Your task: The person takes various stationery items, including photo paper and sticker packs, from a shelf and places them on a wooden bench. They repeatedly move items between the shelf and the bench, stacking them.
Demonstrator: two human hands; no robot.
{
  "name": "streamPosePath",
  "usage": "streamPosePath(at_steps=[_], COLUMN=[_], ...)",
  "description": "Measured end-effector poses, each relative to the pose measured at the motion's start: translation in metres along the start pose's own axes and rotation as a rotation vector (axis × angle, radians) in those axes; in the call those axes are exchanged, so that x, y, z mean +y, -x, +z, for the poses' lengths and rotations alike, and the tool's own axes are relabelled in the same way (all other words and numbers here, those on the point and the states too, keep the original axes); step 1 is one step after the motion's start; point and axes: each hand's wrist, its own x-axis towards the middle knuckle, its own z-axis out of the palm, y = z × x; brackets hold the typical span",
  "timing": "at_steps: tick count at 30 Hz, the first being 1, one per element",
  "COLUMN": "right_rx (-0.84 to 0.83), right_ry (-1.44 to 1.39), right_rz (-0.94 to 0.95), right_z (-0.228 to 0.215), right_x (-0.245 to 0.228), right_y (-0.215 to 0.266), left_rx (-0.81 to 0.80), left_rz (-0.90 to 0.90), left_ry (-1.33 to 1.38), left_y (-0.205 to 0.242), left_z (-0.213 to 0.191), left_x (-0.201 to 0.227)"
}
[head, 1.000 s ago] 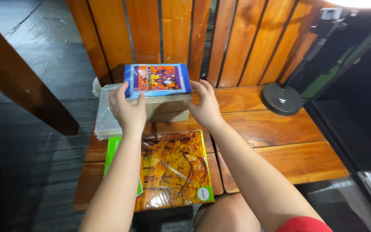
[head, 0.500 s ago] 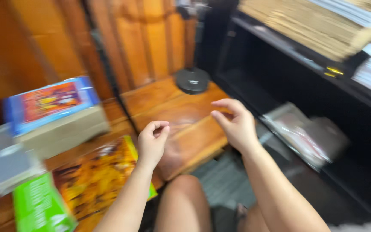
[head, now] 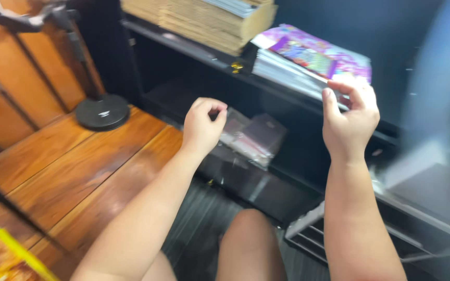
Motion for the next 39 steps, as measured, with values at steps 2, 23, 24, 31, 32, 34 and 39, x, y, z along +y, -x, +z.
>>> streamPosePath(at_steps=[2, 23, 24, 31, 32, 34, 39], right_rx=[0.027, -0.156, -0.159, -0.166, -0.154, -0.151, -0.140], right_ry=[0.204, 0.583, 0.580, 0.534, 0.536, 0.527, 0.475], right_rz=[-0.108, 0.037, 0.038, 0.137, 0.128, 0.130, 0.156], right_z=[-0.018, -0.010, -0.012, -0.023, -0.023, -0.022, -0.019], right_x=[0.024, 0.078, 0.082, 0.092, 0.091, 0.085, 0.070], right_y=[-0.015, -0.045, -0.046, -0.048, -0.048, -0.047, -0.048], left_rx=[0.013, -0.221, -0.222, -0.152, -0.138, -0.134, -0.117], left_rz=[0.106, 0.317, 0.313, 0.348, 0.352, 0.351, 0.372], left_ry=[0.015, -0.403, -0.406, -0.411, -0.425, -0.436, -0.484], left_y=[-0.027, -0.129, -0.126, -0.118, -0.121, -0.123, -0.127], left_z=[0.029, 0.111, 0.110, 0.109, 0.112, 0.117, 0.122], left_x=[0.018, 0.062, 0.064, 0.076, 0.074, 0.071, 0.065])
